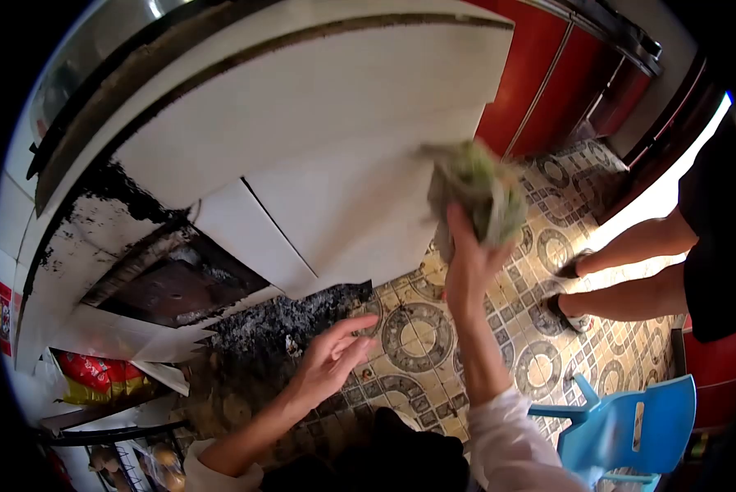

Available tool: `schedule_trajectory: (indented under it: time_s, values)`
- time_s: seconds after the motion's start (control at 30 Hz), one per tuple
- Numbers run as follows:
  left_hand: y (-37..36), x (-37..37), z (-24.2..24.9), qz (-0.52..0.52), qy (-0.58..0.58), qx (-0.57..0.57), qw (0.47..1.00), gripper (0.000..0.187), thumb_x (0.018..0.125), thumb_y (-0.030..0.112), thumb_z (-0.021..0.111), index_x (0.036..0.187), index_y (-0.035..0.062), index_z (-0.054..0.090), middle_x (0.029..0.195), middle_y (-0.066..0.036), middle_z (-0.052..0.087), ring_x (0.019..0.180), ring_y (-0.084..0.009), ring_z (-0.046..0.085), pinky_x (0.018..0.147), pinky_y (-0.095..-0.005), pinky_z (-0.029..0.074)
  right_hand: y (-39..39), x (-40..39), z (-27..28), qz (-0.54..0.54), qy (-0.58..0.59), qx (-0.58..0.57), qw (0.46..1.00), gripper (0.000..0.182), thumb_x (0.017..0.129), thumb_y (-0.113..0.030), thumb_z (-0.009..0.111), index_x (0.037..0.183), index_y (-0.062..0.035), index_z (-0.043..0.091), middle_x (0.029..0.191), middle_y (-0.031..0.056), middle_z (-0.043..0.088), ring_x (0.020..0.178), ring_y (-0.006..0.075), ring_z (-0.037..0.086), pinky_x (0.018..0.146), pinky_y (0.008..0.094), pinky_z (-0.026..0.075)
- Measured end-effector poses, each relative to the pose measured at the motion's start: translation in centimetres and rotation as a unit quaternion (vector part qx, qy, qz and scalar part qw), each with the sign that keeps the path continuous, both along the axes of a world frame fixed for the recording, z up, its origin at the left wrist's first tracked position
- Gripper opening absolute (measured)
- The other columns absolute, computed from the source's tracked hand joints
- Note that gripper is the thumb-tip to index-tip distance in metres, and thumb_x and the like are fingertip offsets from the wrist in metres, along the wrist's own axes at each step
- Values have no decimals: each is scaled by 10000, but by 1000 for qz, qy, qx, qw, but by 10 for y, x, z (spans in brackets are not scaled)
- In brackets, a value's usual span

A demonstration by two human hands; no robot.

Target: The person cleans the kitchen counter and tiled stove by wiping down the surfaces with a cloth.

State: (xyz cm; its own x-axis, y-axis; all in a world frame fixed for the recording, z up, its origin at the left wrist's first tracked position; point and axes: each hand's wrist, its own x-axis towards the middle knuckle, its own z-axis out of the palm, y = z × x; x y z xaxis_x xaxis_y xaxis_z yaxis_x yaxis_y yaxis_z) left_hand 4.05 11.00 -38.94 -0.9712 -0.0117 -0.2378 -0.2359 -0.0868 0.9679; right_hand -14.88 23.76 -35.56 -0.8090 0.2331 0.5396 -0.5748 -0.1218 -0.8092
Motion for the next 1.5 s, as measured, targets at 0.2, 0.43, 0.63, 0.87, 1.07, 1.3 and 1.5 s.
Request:
schedule_trajectory:
  time_s: [0.2,0.43,0.63,0.87,1.07,1.3,1.5]
  values:
    - [-28,48,-58,38,-43,-95,994,344,977,170,521,1276,1,529,1217,-111,591,1063,-168,589,878,-304,471,-40,-77,-34,-180,355,126,909,618,596,-178,866,1103,-26,547,1172,199,477,1072,357,519,811,423,477]
    - [-23,66,-65,53,-66,-121,989,288,955,154,554,1195,2,596,928,-96,677,849,-113,631,724,-264,494,47,-65,-265,81,-271,149,947,353,720,-226,755,994,-30,648,886,128,608,832,239,612,692,347,517]
    - [-28,80,-50,68,-39,-57,995,272,971,97,522,1201,-39,570,1128,-128,645,985,-164,642,845,-273,517,72,-68,-215,58,-454,-178,871,361,737,-192,691,1021,15,605,1057,100,589,968,202,561,782,346,464]
    - [-37,88,-56,96,-64,-71,991,265,976,126,510,1181,-23,586,1150,-108,638,996,-167,640,840,-283,511,-49,-5,-144,68,-296,-63,951,507,769,-182,632,1209,7,467,1067,139,519,928,220,511,782,371,474]
    - [-27,92,-86,110,-51,-70,990,226,948,121,552,1121,-4,626,1011,-112,690,895,-166,675,745,-275,554,-124,84,-191,353,-418,80,833,214,720,-37,663,927,-2,622,804,50,631,695,154,581,641,302,473]
    - [-45,123,-78,154,-81,-56,983,234,963,100,526,1145,-27,601,1096,-111,651,987,-166,645,867,-289,528,-104,102,-89,261,-160,44,951,292,731,-62,645,1014,-2,607,852,33,613,726,128,585,609,315,501]
    - [-49,124,-82,186,-81,-50,978,218,952,79,538,1134,-17,610,1045,-100,665,968,-167,649,800,-256,541,-144,65,-69,53,271,202,940,425,708,-50,742,1078,44,553,1002,165,575,924,313,577,753,413,515]
